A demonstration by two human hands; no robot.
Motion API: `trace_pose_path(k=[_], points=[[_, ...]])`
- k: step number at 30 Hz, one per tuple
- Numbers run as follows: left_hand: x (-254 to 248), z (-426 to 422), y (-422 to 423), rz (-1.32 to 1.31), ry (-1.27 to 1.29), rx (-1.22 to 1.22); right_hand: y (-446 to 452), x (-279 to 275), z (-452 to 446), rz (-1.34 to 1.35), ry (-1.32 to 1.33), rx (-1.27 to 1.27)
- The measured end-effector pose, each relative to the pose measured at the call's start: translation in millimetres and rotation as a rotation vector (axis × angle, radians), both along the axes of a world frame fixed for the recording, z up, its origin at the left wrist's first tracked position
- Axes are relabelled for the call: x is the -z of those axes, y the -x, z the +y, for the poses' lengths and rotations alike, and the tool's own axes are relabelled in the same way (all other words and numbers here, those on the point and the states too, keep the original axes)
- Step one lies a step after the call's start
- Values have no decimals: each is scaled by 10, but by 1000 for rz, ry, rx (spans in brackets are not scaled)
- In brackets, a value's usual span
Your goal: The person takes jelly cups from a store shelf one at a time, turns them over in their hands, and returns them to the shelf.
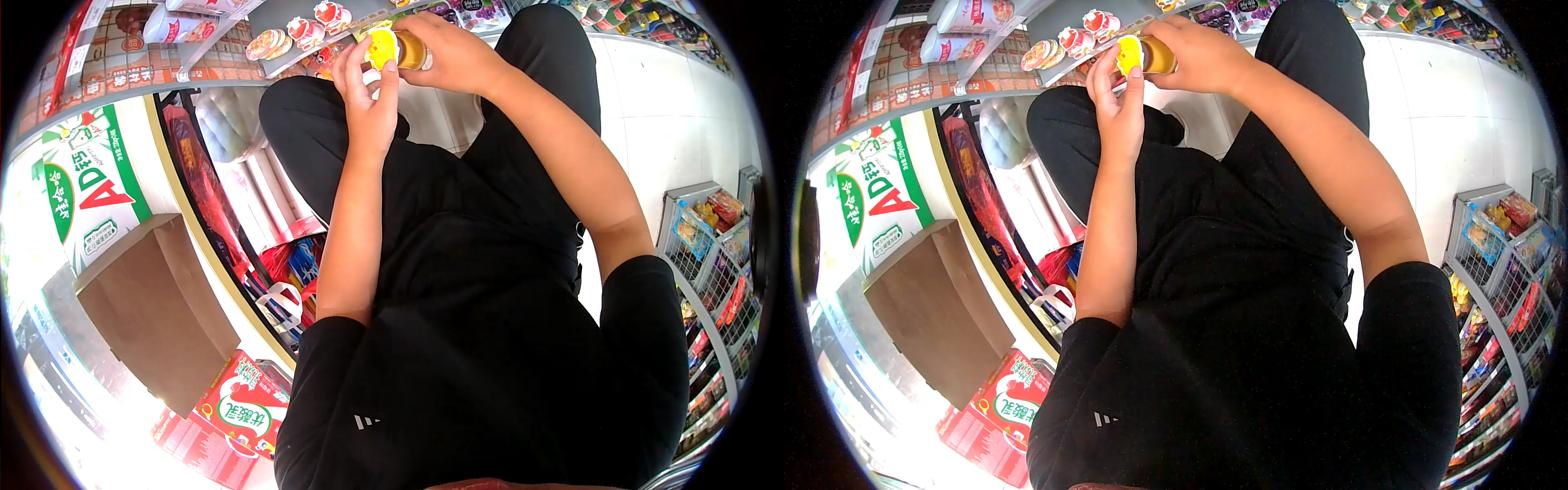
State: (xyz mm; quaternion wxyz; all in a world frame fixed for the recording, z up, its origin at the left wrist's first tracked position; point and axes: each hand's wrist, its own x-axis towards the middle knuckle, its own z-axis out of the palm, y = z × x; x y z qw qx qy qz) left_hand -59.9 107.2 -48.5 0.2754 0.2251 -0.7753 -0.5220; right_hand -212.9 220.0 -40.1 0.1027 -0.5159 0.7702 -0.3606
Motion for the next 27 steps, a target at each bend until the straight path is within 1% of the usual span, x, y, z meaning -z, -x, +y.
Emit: trace_pose_path(k=[4, 6, 9, 16, 18, 19, 21, 27], points=[[-48, 37, -11, 1, -65, -10, -4, -2, 4, 9, -3, 1], [-33, 26, -11, 11, 34, -7, -3, -8, 8, 18, -13, 2], [-18, 35, -12, 9, -12, -13, -11, -16, 17, 24, -30, 13], [37, 30, -13, 60, 14, -9, -1, -9, 21, 42, -20, 18], [122, 5, 2, 84, -64, -53, 5, -7, 21, 78, -15, 23], [162, -16, 3, 84, -63, -52, 3, -4, 21, 77, -14, 23], [199, -54, -1, 131, -244, -35, -7, 0, 18, 124, -30, 40], [162, -5, 7, 115, -327, -72, 6, 0, 38, 173, -42, 16]])
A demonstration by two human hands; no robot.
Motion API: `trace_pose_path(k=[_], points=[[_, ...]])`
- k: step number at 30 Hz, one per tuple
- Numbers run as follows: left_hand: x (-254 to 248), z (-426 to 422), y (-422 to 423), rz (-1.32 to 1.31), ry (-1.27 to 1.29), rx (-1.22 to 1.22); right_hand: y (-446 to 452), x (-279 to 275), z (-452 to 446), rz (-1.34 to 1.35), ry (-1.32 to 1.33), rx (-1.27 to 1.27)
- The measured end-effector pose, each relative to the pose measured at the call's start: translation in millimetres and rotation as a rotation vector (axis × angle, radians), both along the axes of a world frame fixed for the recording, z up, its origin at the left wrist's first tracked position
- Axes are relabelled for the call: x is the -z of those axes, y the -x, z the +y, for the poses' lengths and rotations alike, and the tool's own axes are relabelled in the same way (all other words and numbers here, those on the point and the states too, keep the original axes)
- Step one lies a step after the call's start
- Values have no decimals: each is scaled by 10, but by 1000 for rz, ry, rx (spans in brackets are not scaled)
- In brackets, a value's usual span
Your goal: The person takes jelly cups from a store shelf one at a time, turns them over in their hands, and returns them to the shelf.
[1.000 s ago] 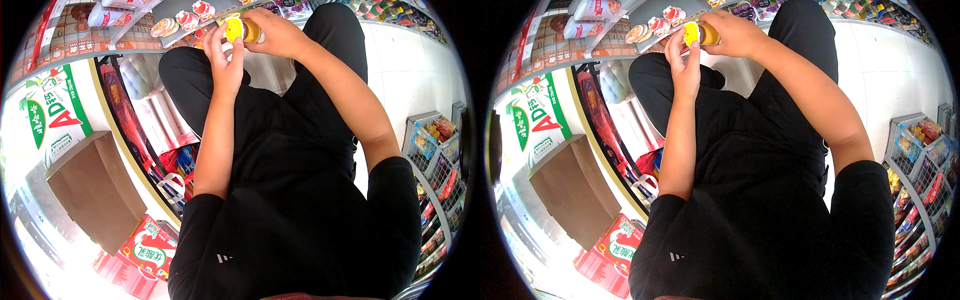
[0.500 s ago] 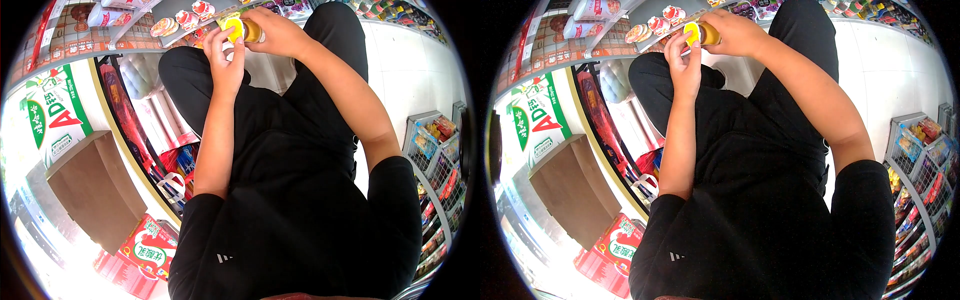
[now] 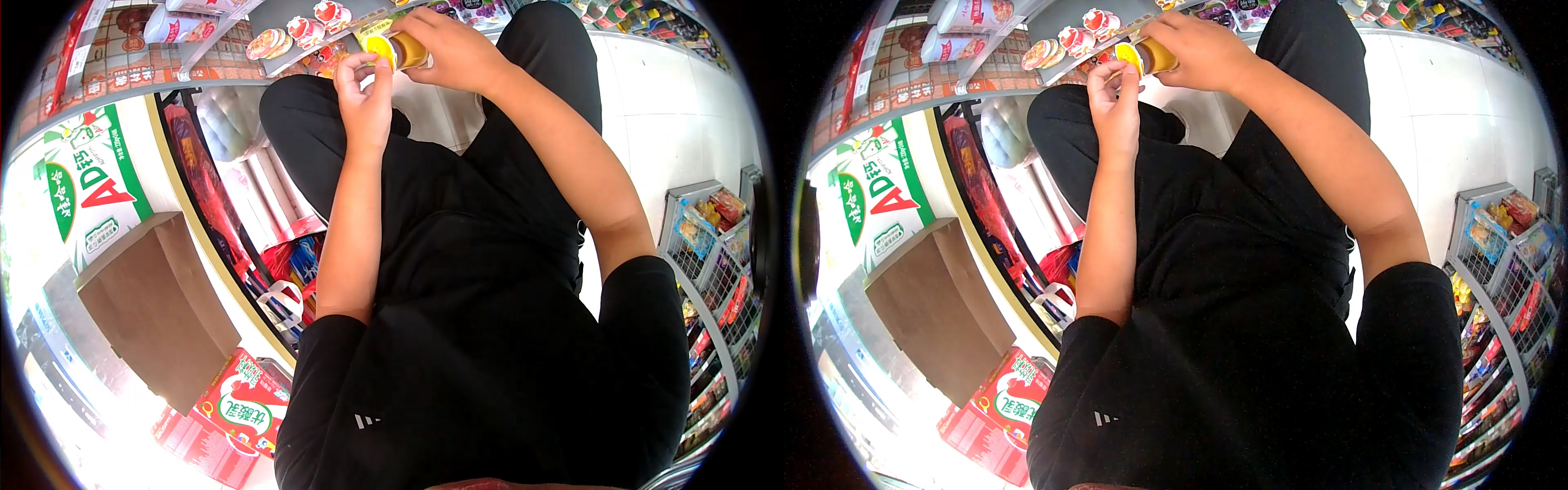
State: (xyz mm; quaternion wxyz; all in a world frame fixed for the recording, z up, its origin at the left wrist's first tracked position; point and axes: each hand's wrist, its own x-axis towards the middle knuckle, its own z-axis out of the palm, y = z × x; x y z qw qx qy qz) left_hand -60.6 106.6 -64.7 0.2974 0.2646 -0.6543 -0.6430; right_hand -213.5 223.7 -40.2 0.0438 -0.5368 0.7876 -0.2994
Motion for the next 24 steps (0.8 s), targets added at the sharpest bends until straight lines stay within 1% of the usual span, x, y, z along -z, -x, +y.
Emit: trace_pose_path(k=[7, 9, 18, 24], points=[[22, 6, 2, -13, -41, -16, -5, 21, -3, 56, -6, -16], [23, 5, 9, 16, -114, -28, 4, 35, -5, 77, 20, -43], [14, -3, 2, -27, -30, -38, 16, 76, -11, 104, 24, -68], [22, -12, 10, -34, -38, -46, 12, 68, -5, 100, 23, -71]])
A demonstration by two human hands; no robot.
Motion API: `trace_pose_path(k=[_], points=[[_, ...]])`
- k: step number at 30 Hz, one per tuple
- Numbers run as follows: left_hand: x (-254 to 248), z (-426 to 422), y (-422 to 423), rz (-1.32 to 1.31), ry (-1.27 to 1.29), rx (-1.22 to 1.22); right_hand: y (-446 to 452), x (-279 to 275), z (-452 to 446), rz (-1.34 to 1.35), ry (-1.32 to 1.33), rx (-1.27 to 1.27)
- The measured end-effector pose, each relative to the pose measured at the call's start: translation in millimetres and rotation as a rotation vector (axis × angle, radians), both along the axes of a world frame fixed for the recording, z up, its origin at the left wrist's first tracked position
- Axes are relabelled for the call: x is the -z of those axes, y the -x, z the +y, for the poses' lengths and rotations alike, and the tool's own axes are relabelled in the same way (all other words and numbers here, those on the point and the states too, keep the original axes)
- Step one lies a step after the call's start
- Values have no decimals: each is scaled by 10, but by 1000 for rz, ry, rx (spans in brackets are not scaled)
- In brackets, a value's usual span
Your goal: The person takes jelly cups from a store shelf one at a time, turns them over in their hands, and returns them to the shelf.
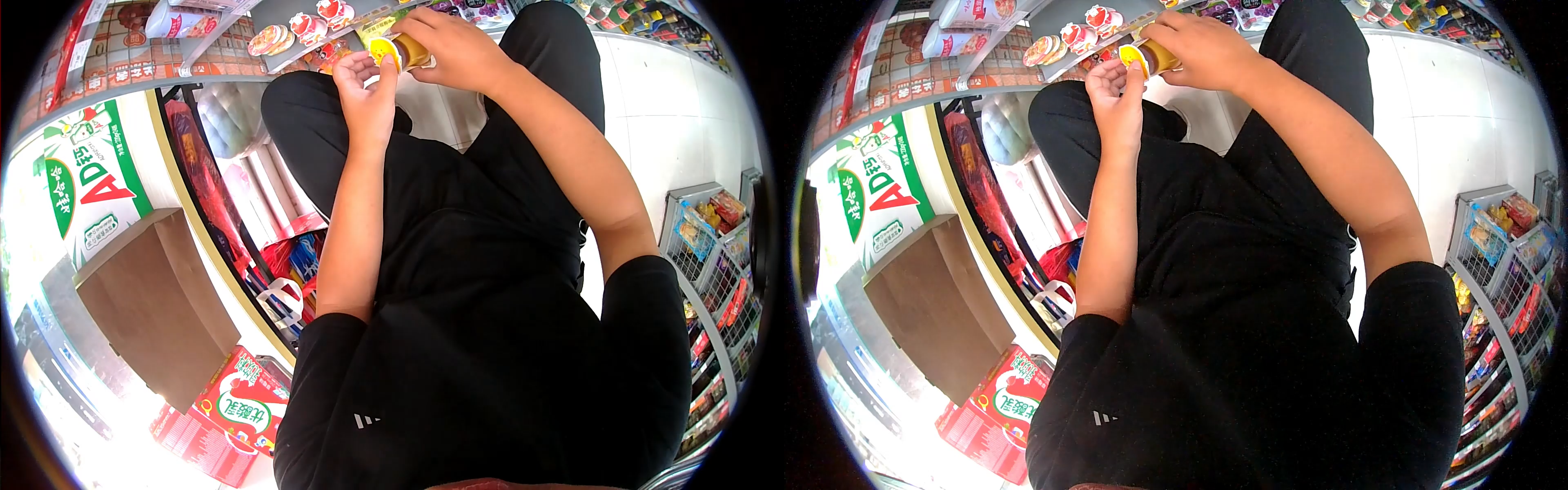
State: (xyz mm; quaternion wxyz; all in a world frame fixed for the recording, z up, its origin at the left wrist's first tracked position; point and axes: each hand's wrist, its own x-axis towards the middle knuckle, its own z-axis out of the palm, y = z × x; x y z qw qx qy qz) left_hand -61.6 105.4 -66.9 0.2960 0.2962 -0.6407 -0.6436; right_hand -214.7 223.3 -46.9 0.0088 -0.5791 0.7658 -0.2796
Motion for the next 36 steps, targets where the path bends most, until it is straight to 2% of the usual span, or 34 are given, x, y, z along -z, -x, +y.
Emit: trace_pose_path(k=[10, 16, 22, 25, 30, 33, 36], points=[[12, 1, -4, -23, 42, -4, 9, 9, -6, 25, 4, -17], [61, -40, -13, -11, -24, -4, -18, -18, -28, 40, -23, 17], [-47, 49, 7, -41, -20, 94, -23, -184, -28, -155, -22, 32], [-120, 82, 7, -9, 39, 170, 34, -322, -8, -291, 42, -69], [-193, 66, 27, 88, -89, 180, 58, -333, 9, -374, 35, -74], [-181, 47, 23, 100, -107, 161, 20, -36, -61, -398, 170, -52], [-209, 45, 14, 132, -147, 168, 25, -18, -39, -458, 68, -41]])
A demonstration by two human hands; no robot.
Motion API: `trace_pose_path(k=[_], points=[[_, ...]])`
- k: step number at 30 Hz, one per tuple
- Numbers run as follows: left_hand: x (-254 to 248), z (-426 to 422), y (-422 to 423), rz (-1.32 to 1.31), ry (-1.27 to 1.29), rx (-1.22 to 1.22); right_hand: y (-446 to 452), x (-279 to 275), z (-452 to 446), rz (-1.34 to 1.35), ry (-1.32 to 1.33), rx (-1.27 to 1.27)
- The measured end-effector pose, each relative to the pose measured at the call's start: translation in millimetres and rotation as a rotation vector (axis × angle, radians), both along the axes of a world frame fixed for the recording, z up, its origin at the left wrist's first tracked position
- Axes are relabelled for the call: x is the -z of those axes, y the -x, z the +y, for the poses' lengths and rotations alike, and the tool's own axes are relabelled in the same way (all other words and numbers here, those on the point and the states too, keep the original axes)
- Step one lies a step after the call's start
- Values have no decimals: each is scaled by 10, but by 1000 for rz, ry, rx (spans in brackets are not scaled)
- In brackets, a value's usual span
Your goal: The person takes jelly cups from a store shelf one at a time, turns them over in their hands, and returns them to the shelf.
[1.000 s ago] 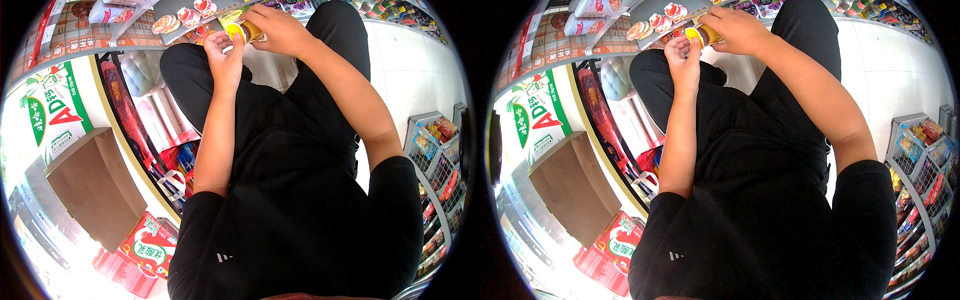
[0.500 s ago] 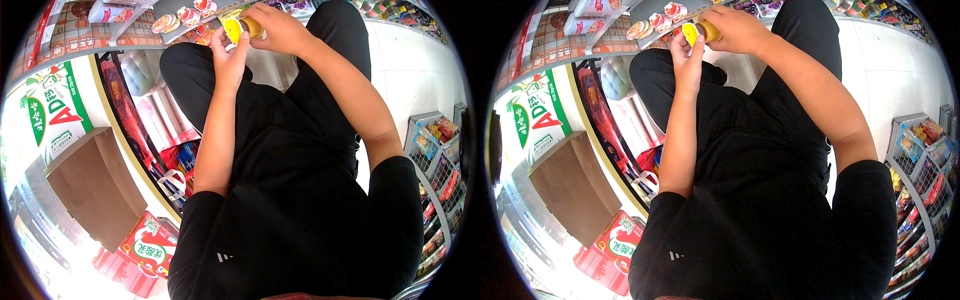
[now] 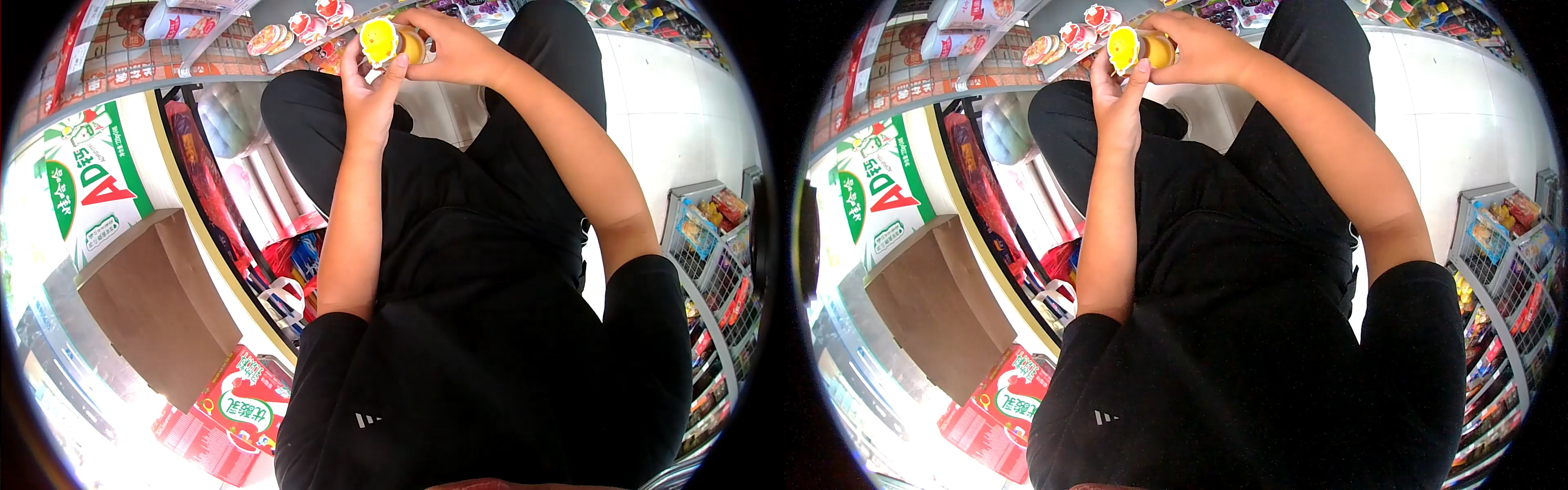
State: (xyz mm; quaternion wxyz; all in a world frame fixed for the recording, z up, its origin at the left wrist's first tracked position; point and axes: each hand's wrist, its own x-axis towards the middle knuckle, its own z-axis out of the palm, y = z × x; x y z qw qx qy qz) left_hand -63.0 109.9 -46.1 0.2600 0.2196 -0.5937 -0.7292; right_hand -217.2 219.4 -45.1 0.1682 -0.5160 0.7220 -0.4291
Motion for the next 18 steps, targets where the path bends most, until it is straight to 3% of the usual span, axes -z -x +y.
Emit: trace_pose_path(k=[13, 18], points=[[-70, -57, -29, 67, -140, 44, -39, -63, 16, -56, 19, -67], [-102, -93, -50, 79, -231, 34, -60, -104, 8, -229, -83, -114]])
